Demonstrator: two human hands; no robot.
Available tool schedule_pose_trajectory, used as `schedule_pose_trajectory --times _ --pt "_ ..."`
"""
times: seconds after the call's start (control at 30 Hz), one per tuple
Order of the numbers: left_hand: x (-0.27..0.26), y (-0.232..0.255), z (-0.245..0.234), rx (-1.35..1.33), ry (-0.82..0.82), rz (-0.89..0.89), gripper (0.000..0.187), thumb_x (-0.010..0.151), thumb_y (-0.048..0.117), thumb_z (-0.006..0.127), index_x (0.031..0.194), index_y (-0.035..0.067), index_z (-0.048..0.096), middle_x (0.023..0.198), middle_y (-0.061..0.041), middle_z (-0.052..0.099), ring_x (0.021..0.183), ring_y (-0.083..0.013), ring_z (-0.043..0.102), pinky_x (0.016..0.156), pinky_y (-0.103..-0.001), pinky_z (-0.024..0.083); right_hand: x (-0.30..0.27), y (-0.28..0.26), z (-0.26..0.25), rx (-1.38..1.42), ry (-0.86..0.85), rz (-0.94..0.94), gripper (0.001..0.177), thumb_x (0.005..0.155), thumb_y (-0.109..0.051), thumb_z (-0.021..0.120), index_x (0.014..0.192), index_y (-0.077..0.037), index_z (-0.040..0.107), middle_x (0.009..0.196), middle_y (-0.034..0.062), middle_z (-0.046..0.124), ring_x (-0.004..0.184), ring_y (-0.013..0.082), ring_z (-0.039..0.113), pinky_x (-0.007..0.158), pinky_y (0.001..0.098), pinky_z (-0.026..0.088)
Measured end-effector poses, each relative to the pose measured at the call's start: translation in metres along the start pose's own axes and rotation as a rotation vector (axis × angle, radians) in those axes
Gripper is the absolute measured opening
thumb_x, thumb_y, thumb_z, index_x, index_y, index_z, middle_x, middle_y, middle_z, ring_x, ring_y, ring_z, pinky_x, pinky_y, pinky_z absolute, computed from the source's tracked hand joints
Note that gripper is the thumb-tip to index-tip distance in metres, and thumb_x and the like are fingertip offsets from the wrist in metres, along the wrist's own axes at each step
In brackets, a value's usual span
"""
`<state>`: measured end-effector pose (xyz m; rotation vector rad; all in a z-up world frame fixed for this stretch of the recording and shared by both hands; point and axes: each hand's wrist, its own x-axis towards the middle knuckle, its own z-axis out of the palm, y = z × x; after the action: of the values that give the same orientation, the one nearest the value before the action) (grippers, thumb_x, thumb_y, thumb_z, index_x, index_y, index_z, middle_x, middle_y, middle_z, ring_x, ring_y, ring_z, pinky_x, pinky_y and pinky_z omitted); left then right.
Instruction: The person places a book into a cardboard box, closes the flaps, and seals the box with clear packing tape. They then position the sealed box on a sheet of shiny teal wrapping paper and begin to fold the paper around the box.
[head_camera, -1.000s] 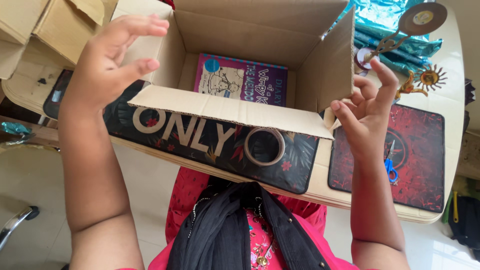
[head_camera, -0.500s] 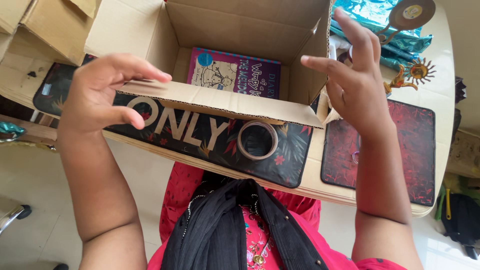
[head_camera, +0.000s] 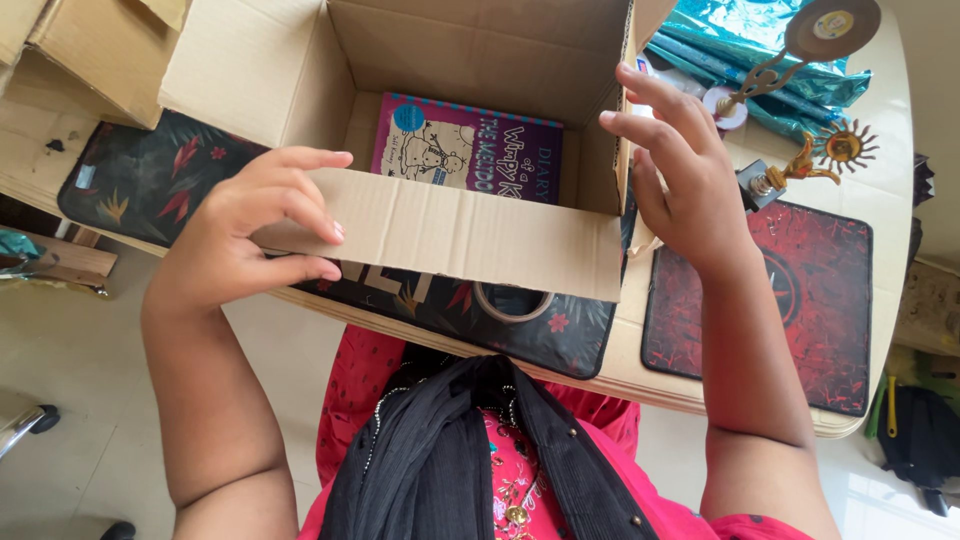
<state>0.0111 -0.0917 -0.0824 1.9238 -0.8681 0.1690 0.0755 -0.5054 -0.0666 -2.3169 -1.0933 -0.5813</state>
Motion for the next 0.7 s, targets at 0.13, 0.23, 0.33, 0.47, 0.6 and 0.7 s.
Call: schedule_pose_trajectory --times 0.13,0.23,0.33,0.47,0.6,0.7 --pt "-0.002 0.004 0.001 0.057 -0.026 0.001 0.032 0.066 0.008 0.088 0.092 0.011 0.070 0.095 0.000 0.068 0.138 -0.0321 0.056 0.113 -0.044 0.043 0.003 -0.002 0.005 -0.052 -0.015 -0.014 0.048 0.088 0.016 0.055 0.130 -0.006 0.063 0.157 0.0169 0.053 0.138 0.0385 0.057 0.117 0.0479 0.047" --pt "-0.002 0.005 -0.001 0.051 -0.026 -0.015 0.033 0.066 0.009 0.089 0.093 0.011 0.070 0.097 0.000 0.068 0.138 -0.0312 0.057 0.113 -0.043 0.043 0.003 -0.002 0.008 -0.075 -0.006 -0.022 0.045 0.089 0.016 0.054 0.128 -0.005 0.063 0.155 0.0169 0.053 0.135 0.0390 0.057 0.115 0.0476 0.049" --pt "-0.001 0.006 -0.003 0.048 -0.026 -0.031 0.036 0.064 0.009 0.089 0.095 0.010 0.070 0.099 -0.003 0.067 0.135 -0.0310 0.060 0.111 -0.043 0.045 -0.001 0.001 0.011 -0.052 0.031 0.000 0.037 0.097 0.014 0.053 0.128 -0.004 0.060 0.152 0.0179 0.053 0.131 0.0366 0.058 0.110 0.0438 0.050" --pt "0.001 0.006 -0.010 -0.066 -0.005 -0.034 0.040 0.067 0.012 0.089 0.100 0.007 0.068 0.106 -0.006 0.070 0.128 -0.0297 0.065 0.106 -0.040 0.051 -0.007 0.007 0.012 -0.031 0.137 0.042 0.025 0.106 0.012 0.051 0.125 -0.004 0.054 0.151 0.0187 0.051 0.130 0.0336 0.060 0.112 0.0420 0.051" --pt "0.005 0.004 -0.014 -0.074 0.030 -0.026 0.042 0.071 0.015 0.086 0.107 0.004 0.068 0.111 -0.008 0.071 0.126 -0.0297 0.068 0.108 -0.039 0.053 -0.016 0.013 0.016 0.005 0.233 0.022 0.031 0.105 0.010 0.056 0.132 -0.005 0.051 0.149 0.0199 0.049 0.127 0.0350 0.059 0.109 0.0414 0.051" --pt "0.011 0.007 -0.011 -0.085 0.087 -0.056 0.039 0.071 0.018 0.080 0.104 0.003 0.066 0.106 -0.009 0.070 0.116 -0.0298 0.068 0.105 -0.038 0.051 -0.026 0.018 0.011 0.048 0.247 0.049 0.034 0.105 0.010 0.052 0.135 -0.006 0.051 0.151 0.0192 0.048 0.127 0.0314 0.060 0.110 0.0404 0.052"
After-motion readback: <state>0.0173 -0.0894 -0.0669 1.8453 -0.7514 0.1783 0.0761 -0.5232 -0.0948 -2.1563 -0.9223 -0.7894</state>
